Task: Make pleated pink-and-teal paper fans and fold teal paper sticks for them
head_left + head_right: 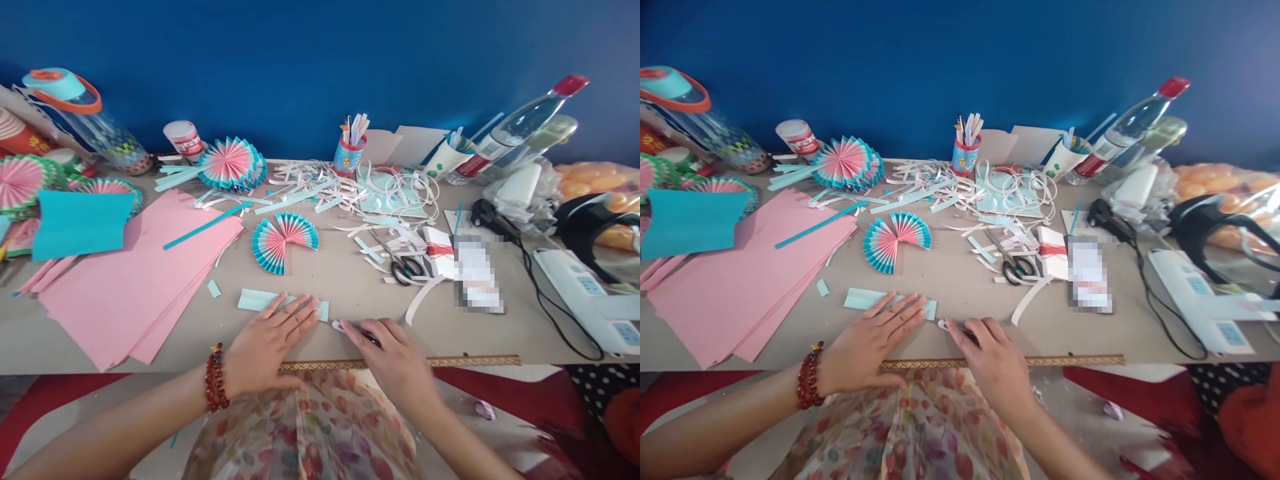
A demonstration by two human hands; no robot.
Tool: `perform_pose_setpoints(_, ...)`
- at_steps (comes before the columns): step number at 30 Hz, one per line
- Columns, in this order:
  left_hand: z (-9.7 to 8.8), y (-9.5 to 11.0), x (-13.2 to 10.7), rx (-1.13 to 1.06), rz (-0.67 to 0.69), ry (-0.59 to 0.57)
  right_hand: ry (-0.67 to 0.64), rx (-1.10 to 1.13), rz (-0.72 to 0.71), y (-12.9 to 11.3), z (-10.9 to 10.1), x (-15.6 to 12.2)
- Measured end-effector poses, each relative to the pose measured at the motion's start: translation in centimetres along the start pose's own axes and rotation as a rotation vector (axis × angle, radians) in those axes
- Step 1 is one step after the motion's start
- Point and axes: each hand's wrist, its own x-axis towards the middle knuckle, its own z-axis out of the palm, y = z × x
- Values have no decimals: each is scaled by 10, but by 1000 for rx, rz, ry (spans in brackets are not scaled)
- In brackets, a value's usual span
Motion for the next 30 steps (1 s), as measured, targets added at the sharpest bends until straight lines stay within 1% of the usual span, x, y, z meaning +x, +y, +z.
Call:
perform_pose_setpoints(5,1,-2,-1,-2,2,20,39,8,-23,-4,1,4)
perform_pose_setpoints(9,1,-2,0,-14,21,28,23,32,-5,-8,0,5)
perform_pose_setpoints(14,2,-1,0,-1,-5,24,16,47,12,-11,2,2)
perform_pose_setpoints(18,3,-2,-1,-15,20,41,1,43,21,-12,-1,0)
perform_pose_setpoints(23,5,-1,0,-38,-25,47,4,36,38,-21,-3,7)
perform_pose_setpoints(26,2,-1,-1,-52,-33,50,2,57,47,-23,-1,8)
perform_pose_setpoints(30,-4,-3,-8,-21,-45,41,12,70,52,-21,0,8)
